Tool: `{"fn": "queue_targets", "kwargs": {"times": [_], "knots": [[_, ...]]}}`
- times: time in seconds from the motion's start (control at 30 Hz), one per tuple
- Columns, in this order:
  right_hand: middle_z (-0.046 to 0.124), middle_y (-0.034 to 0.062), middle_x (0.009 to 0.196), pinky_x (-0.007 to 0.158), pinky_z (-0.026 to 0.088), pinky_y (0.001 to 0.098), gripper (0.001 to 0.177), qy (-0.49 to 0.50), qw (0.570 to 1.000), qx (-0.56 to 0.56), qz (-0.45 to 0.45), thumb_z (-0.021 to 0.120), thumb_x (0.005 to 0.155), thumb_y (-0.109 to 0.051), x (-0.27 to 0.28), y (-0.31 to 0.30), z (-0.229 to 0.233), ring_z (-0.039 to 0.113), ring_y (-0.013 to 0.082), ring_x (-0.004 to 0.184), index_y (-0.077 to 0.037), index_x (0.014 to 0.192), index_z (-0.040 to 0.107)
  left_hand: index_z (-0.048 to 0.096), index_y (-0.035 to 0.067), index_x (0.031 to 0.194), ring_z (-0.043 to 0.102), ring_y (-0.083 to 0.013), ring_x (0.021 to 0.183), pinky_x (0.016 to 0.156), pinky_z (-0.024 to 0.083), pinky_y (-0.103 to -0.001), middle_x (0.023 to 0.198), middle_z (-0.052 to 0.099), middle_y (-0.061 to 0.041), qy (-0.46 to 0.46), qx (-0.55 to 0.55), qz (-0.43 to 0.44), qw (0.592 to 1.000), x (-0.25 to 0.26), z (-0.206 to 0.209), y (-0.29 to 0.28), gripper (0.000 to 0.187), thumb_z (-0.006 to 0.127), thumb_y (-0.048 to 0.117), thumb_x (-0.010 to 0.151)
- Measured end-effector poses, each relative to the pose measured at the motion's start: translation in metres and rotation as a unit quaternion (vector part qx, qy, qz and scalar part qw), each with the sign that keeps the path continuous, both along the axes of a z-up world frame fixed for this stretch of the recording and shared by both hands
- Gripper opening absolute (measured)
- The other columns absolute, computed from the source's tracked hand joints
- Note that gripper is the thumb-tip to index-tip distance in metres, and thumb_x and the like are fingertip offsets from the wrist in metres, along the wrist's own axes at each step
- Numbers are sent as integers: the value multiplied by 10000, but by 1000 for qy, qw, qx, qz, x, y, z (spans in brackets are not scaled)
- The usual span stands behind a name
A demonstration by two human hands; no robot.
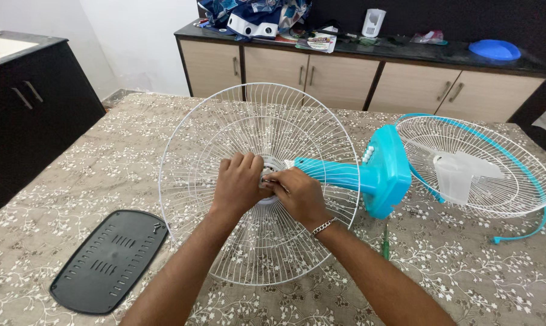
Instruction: The person disassembles a table fan by removing the front grille, fan blades, and motor housing. They use a screwdriver to loosen screws and separate components, placing them on the bed.
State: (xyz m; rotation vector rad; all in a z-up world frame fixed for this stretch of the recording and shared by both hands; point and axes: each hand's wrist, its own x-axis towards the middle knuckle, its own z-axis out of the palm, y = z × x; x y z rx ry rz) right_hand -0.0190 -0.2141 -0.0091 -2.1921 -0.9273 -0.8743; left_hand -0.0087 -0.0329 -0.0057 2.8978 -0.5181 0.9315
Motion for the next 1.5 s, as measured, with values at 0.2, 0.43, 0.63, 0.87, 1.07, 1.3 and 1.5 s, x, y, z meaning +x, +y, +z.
{"fn": "queue_targets", "kwargs": {"times": [0.2, 0.43, 0.63, 0.87, 1.07, 1.3, 1.5], "knots": [[750, 19, 864, 653, 577, 313, 157, 15, 1000, 5, -10, 786, 872, -189, 1, 2, 1, 704, 166, 750, -142, 1019, 754, 617, 157, 1092, 550, -235, 1054, 919, 405, -439, 1079, 582, -50, -7, -32, -34, 999, -2, 3, -1, 555, 863, 448, 689], [756, 30, 914, 668, 590, 314, 176, 16, 1000, 17, -12, 787, 870, -201, 0, 3, -3, 728, 179, 784, -142, 1032, 751, 638, 197, 1299, 544, -266, 1108, 971, 410, -471, 1163, 590, -58, 32, -40, -155, 987, -2, 11, 24, 666, 846, 377, 693], [761, 28, 937, 674, 592, 316, 184, 21, 1000, 19, -12, 790, 875, -201, 3, 3, -4, 732, 183, 787, -128, 1036, 741, 656, 104, 1079, 570, -258, 1103, 964, 454, -451, 1121, 595, -67, -16, -43, -81, 996, 2, -3, 11, 530, 862, 439, 723], [751, 26, 907, 662, 596, 299, 180, 52, 998, 22, -15, 765, 879, -186, 0, 4, -9, 733, 160, 749, -136, 1051, 745, 634, 72, 1130, 547, -271, 1106, 952, 451, -451, 1152, 577, -96, 22, -19, -43, 999, 4, 4, 0, 640, 894, 447, 681], [749, 11, 866, 606, 569, 299, 168, 49, 999, 3, -21, 783, 882, -247, 0, 6, -7, 716, 150, 687, -143, 1007, 739, 691, 277, 1260, 446, -266, 1263, 1107, 348, -475, 1357, 542, -19, 172, -9, -150, 974, -1, 29, 19, 682, 919, 394, 628], [746, 11, 882, 614, 560, 299, 149, 50, 998, 39, -2, 783, 895, -248, -8, 8, 0, 719, 159, 699, -137, 977, 727, 722, 276, 1210, 459, -285, 1304, 1123, 368, -484, 1377, 530, 10, 189, -10, -165, 968, -6, 42, 24, 535, 876, 263, 698], [728, 14, 875, 630, 547, 324, 158, 21, 999, 22, -10, 758, 918, -255, -9, 8, -1, 704, 179, 714, -147, 1018, 703, 665, 212, 1287, 443, -336, 1267, 1066, 358, -528, 1351, 516, -51, 160, -6, -142, 977, -7, 38, 19, 650, 905, 244, 684]]}}
